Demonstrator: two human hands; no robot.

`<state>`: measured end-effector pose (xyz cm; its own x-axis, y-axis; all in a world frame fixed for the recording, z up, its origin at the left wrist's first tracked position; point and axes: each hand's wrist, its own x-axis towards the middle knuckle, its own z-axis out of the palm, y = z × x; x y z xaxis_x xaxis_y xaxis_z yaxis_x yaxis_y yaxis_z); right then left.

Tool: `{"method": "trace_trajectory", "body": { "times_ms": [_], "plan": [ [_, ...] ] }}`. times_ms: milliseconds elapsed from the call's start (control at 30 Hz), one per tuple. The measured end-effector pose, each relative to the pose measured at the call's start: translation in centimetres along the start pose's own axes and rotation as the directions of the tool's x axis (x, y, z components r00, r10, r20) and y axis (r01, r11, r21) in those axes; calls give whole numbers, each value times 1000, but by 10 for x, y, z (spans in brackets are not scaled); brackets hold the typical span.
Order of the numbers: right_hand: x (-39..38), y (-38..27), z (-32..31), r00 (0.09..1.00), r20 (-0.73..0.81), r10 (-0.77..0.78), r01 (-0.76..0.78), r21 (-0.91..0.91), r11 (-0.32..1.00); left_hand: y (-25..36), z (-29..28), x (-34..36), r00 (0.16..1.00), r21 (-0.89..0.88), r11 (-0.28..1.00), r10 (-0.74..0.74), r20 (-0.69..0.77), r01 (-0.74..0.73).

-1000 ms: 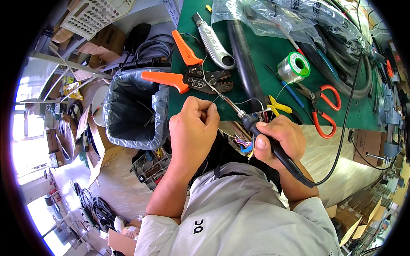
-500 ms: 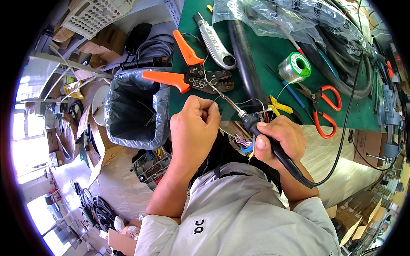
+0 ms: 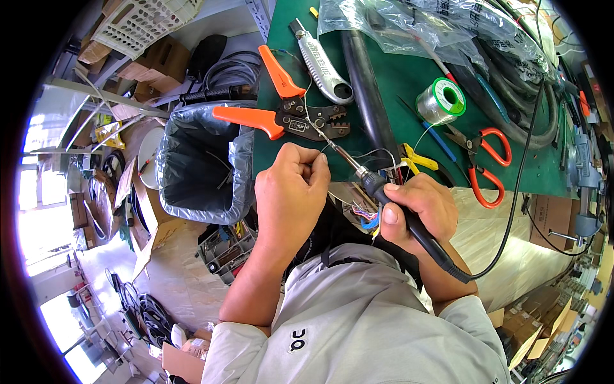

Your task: The person solders a wire by hand using a soldering iron and solder wire, then wipes the iron tip and places it in a stand.

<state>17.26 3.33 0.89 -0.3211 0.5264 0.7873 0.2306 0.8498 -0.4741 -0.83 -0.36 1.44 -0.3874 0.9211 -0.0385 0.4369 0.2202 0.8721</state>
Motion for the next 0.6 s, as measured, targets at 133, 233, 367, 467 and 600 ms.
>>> {"method": "trace_trajectory", "body": {
  "times_ms": [133,233,367,467,600],
  "plan": [
    [0,0,0,1000,4,4,-4,3,1000,-1,0,0,1000,-5,1000,4,1,-4],
    [0,0,0,1000,-1,-1,1,2,1000,1,1,0,1000,-26,999,-20,-17,20],
    [0,1,0,1000,0,-11,11,6,1000,2,-1,1,1000,9,1000,-3,4,3],
    [0,1,0,1000,1,-14,14,8,1000,3,-1,1,1000,34,999,-25,11,24],
    [-1,0,-1,1000,17,-6,6,14,1000,2,-1,1,1000,16,1000,-19,7,19]
  ]
}}
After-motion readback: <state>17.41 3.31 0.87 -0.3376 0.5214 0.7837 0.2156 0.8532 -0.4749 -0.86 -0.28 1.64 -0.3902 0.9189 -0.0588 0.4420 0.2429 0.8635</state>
